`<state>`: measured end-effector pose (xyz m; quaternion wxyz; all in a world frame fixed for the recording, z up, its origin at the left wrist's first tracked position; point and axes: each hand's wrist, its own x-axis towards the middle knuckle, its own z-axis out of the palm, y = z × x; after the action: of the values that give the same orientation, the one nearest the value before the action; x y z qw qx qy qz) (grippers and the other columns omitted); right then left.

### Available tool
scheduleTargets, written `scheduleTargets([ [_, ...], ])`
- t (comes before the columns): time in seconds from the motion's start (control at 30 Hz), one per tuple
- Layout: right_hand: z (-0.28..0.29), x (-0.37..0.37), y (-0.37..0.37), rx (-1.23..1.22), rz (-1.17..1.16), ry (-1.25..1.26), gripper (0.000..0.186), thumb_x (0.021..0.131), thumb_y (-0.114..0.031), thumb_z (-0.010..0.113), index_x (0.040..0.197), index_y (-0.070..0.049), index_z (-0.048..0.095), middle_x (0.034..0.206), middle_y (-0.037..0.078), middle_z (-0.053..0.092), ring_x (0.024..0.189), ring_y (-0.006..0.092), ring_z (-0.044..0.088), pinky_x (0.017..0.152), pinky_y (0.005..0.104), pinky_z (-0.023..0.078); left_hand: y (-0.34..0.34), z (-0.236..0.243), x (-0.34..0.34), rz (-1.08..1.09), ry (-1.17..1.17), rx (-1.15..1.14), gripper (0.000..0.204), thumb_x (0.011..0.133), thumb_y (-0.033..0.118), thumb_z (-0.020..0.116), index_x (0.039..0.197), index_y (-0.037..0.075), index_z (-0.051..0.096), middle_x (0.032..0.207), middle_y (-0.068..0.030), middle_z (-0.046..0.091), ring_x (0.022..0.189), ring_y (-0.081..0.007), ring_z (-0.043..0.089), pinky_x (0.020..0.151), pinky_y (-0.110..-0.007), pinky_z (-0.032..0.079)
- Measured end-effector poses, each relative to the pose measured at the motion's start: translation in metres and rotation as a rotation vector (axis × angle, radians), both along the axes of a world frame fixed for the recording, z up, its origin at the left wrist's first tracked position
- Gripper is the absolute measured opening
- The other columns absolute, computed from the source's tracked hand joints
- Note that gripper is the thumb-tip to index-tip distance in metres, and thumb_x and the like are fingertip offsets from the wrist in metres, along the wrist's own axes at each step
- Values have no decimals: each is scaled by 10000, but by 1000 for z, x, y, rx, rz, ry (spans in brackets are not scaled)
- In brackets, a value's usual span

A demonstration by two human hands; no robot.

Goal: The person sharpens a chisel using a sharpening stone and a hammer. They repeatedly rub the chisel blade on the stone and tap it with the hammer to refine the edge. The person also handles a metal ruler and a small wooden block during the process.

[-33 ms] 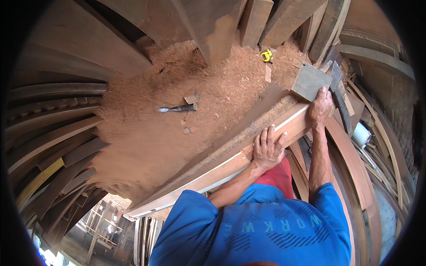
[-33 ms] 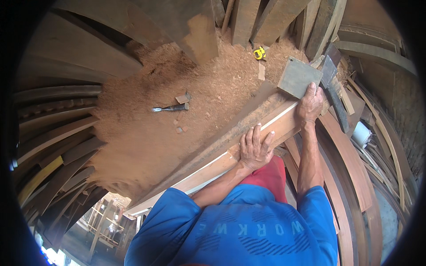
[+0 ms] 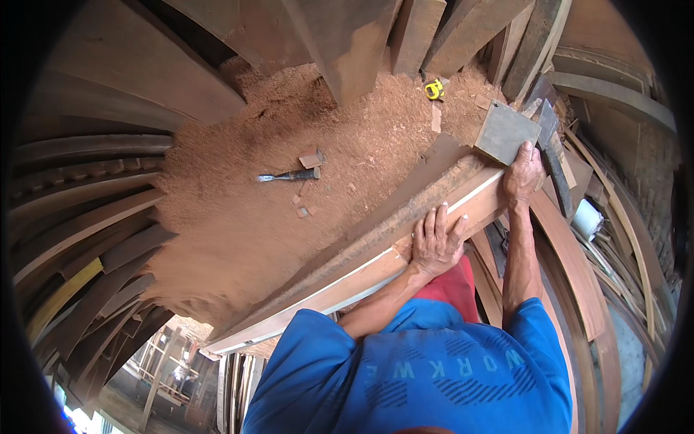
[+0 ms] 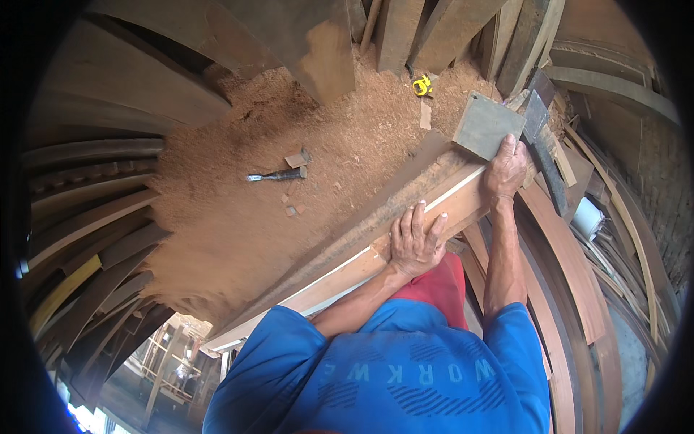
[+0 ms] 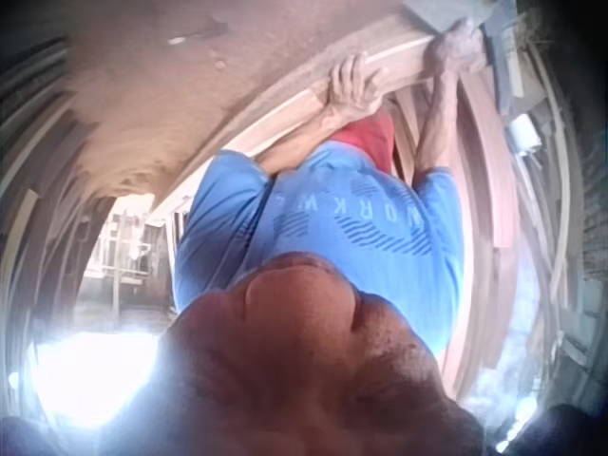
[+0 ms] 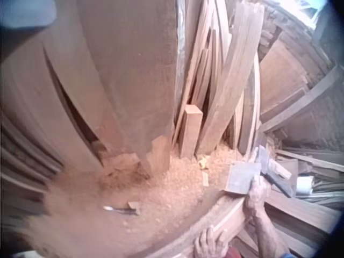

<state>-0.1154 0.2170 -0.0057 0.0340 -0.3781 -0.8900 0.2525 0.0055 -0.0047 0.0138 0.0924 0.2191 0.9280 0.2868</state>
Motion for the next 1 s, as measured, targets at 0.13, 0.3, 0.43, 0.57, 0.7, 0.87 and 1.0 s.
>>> scheduleTargets([
  [0.13, -4, 0, 3, 36, 30, 1, 568, 1068, -469, 354, 934, 21, 609, 900, 263, 633, 860, 449, 602, 766, 499, 439, 0, 0, -2, 15, 13, 10, 898, 683, 336, 810, 1480, 191, 423, 1463, -296, 410, 1249, -439, 462, 987, -569, 394],
  [0.3, -8, 2, 4, 70, 38, 18, 564, 1068, -449, 358, 920, 31, 613, 874, 271, 629, 842, 454, 603, 759, 511, 439, -2, 3, -3, -3, -4, 14, 885, 693, 347, 809, 1475, 189, 427, 1463, -297, 401, 1252, -441, 459, 982, -571, 395],
  [0.43, -7, 1, 3, 56, 38, 27, 560, 1068, -434, 353, 916, 35, 617, 879, 282, 633, 852, 467, 602, 765, 515, 441, -4, 4, -3, -17, -24, 19, 910, 696, 357, 810, 1490, 194, 398, 1473, -298, 379, 1267, -449, 442, 990, -573, 384],
  [0.57, -6, 6, 2, 64, 58, 2, 516, 1073, -385, 347, 950, 33, 623, 904, 282, 632, 879, 460, 599, 777, 512, 450, -4, 1, 3, -25, -29, 11, 931, 705, 356, 798, 1512, 204, 359, 1486, -302, 356, 1286, -461, 420, 997, -582, 371],
  [0.7, -40, 19, 30, 313, 420, 8, 354, 1052, -241, 354, 1063, 4, 609, 982, 253, 616, 908, 454, 603, 796, 527, 476, -2, 14, -5, -3, -130, 52, 870, 784, 355, 748, 1515, 133, 332, 1493, -297, 347, 1307, -459, 399, 1019, -578, 368],
  [0.87, -12, 3, 9, 81, 71, -59, 564, 1047, -451, 332, 1015, 19, 643, 1005, 315, 661, 983, 503, 618, 861, 562, 464, -67, -1, -47, 519, -855, 675, 688, 856, 374, 719, 1347, -26, 453, 1322, -274, 547, 1178, -375, 576, 991, -503, 471],
  [1.0, -13, 0, 13, -1, -47, -104, 630, 1019, -548, 351, 1049, 4, 653, 1060, 307, 674, 1026, 497, 635, 893, 560, 478, -128, 13, -51, 264, -730, 105, 771, 787, 408, 810, 1327, -19, 463, 1279, -259, 585, 1133, -353, 605, 966, -443, 501],
])
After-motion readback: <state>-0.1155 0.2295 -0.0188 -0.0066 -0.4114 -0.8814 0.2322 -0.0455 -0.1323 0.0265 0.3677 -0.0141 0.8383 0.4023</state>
